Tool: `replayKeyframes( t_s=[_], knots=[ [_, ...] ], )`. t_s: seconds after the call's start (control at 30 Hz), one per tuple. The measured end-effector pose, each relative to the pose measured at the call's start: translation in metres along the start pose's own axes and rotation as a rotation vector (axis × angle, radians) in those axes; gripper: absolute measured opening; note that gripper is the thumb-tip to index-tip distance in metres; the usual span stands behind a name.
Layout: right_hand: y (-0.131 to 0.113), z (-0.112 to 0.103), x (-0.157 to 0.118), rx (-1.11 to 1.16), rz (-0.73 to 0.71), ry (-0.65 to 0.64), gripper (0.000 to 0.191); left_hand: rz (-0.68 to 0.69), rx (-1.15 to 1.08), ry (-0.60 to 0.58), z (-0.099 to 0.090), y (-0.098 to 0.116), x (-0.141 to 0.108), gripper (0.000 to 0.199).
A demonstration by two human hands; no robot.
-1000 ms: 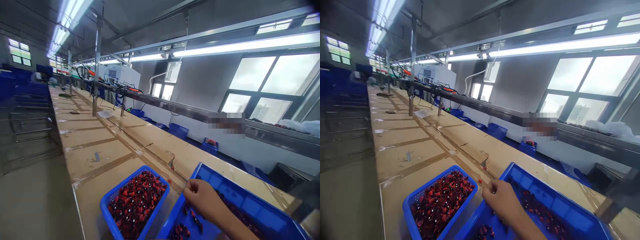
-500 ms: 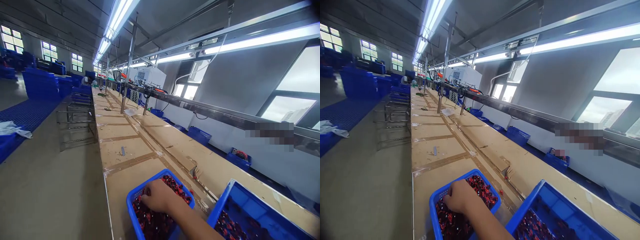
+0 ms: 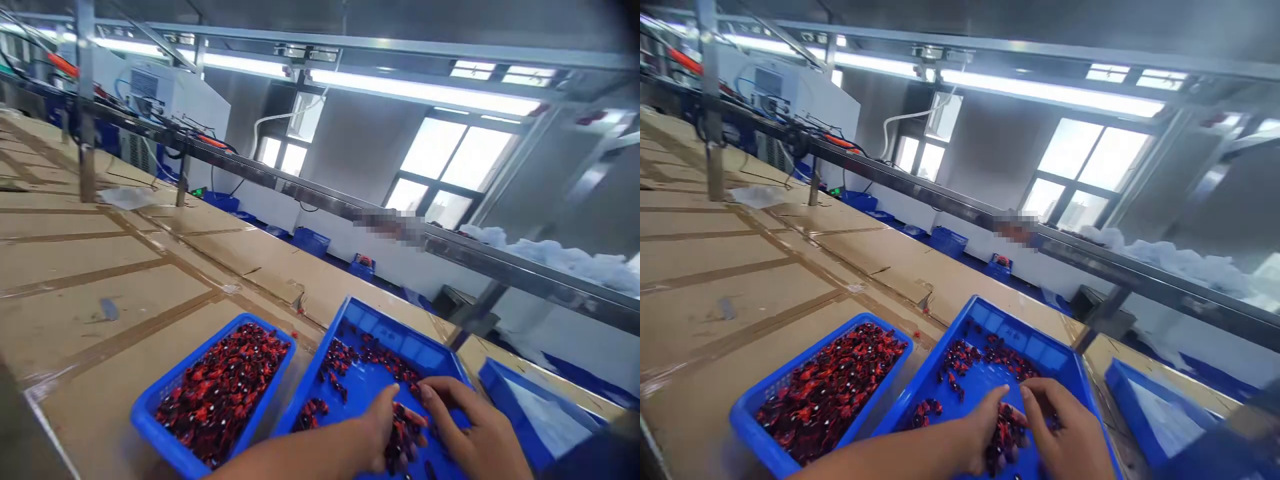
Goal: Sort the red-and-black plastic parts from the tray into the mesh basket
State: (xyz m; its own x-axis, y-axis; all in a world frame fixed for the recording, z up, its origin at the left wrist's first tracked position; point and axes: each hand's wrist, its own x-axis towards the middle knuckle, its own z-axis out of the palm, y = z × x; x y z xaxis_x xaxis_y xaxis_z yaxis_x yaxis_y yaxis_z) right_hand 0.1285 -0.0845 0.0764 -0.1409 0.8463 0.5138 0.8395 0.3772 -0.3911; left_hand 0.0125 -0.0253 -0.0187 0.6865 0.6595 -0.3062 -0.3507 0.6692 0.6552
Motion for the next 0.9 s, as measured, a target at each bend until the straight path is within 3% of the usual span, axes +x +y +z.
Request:
replayKeyframes(
  t_s=[0.1, 0.23, 0.33, 0.53, 0.73, 0.9],
  knots=[
    [0.02, 0.004, -0.026, -0.012, -0.029, -0.029, 0.02, -0.17, -0.008, 0.065, 0.008, -0.002, 0.007, 0.056],
    [0.015, 0.016, -0.037, 0.069, -0.071, -0.189, 0.031, -0.18, 0.006, 0.134, 0.007, -0.005, 0.007, 0.06],
    [0.009, 0.014, -0.04, 0.147, -0.064, -0.254, 0.034, -0.181, 0.035, 0.143, 0.007, -0.007, 0.007, 0.06],
    [0.016, 0.004, -0.046, 0.184, -0.088, -0.214, 0.043, -0.163, 0.123, 0.101, 0.009, 0.002, 0.003, 0.045],
    [0.026, 0.005, -0.042, 0.109, -0.128, -0.239, 0.033, -0.168, 0.234, 0.07, 0.013, 0.009, -0.003, 0.028],
    [0.026, -0.002, -0.041, 0.058, -0.209, -0.186, 0.027, -0.236, 0.367, 0.084, 0.016, 0.009, -0.006, 0.037]
  ],
)
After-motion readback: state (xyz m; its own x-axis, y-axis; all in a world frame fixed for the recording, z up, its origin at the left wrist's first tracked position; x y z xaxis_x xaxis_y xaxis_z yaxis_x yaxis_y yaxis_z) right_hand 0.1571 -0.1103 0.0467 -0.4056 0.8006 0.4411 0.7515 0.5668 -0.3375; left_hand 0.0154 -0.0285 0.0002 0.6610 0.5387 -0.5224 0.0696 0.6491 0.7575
